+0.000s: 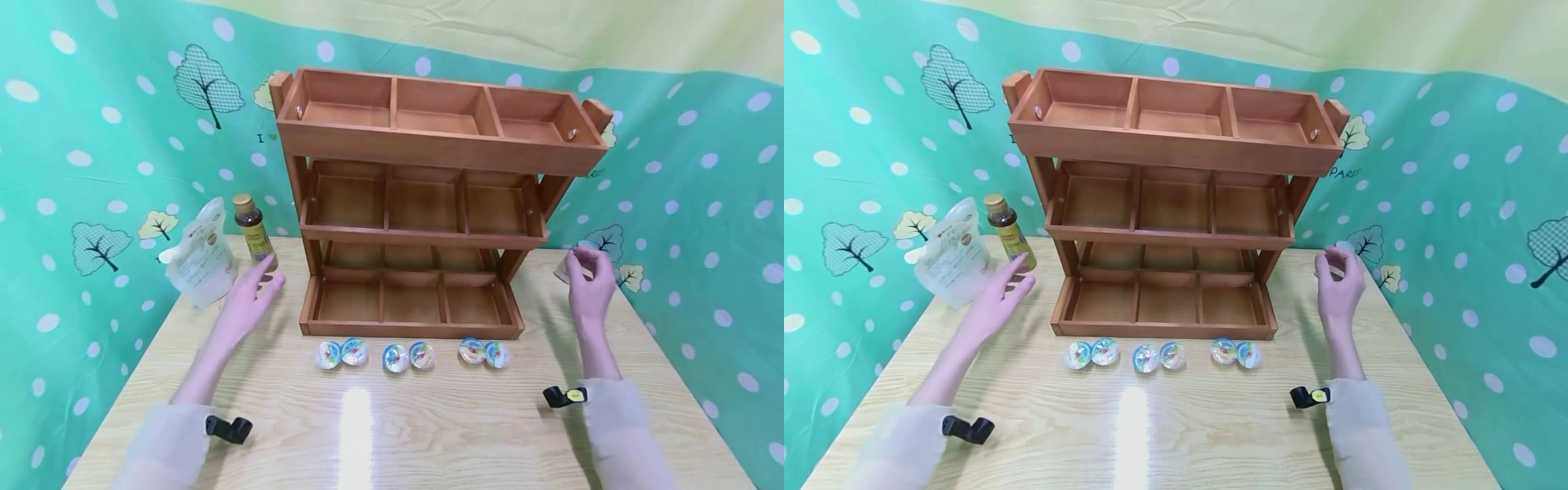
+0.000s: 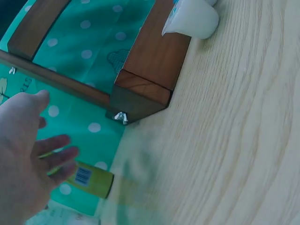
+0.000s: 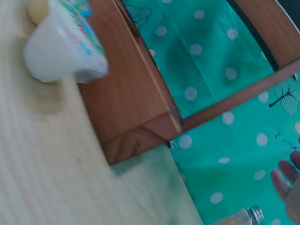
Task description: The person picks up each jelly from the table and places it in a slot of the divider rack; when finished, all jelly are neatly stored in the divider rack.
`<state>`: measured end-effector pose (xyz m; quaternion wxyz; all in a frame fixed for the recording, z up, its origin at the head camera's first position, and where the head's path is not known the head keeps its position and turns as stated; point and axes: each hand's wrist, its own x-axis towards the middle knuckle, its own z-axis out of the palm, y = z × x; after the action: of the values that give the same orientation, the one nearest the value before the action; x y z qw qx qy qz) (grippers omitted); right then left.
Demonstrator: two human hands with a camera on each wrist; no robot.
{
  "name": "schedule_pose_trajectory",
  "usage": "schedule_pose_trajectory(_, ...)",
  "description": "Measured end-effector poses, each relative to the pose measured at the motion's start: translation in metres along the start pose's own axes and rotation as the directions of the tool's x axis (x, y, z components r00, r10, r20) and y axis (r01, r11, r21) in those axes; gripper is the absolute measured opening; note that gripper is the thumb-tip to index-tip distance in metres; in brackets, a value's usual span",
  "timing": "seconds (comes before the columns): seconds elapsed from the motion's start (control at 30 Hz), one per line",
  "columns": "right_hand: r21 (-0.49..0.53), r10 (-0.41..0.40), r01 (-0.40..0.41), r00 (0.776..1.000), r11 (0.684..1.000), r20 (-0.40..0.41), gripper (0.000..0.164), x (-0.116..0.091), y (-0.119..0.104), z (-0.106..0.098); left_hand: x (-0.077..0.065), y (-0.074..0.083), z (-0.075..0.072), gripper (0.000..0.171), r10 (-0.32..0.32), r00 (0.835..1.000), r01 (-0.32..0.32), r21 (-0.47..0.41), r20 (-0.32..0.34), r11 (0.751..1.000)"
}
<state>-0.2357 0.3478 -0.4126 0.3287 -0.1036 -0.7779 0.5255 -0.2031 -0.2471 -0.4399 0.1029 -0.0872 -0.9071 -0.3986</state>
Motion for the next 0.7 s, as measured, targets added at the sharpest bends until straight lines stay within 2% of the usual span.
schedule_pose_trajectory(0.1,0.109,0.014,-0.017,0.999,0.994,0.029,0.026,-0.007,-0.001,0.001,-0.001,-0.003,0.007,0.066,-0.038,0.995,0.043,-0.059,0.094,0.997)
schedule_pose_trajectory(0.2,0.230,-0.017,-0.004,0.996,0.973,0.090,0.022,-0.014,0.000,0.004,-0.003,-0.006,0.013,0.067,-0.081,0.982,0.097,-0.090,0.170,0.991)
schedule_pose_trajectory(0.37,0.301,-0.090,0.017,0.969,0.954,0.231,0.025,-0.029,0.001,0.008,-0.004,-0.009,0.022,0.069,-0.129,0.959,0.163,-0.118,0.251,0.980)
schedule_pose_trajectory(0.53,0.326,-0.142,0.005,0.906,0.945,0.399,0.031,-0.037,-0.001,0.008,-0.004,-0.010,0.029,0.074,-0.134,0.940,0.181,-0.125,0.314,0.976)
schedule_pose_trajectory(0.63,0.307,-0.172,0.016,0.856,0.951,0.487,0.026,-0.040,-0.003,0.005,-0.002,-0.009,0.033,0.078,-0.140,0.925,0.197,-0.130,0.354,0.972)
schedule_pose_trajectory(0.7,0.277,-0.182,0.027,0.813,0.960,0.553,0.022,-0.042,-0.006,0.002,0.001,-0.007,0.035,0.080,-0.149,0.913,0.209,-0.120,0.380,0.971)
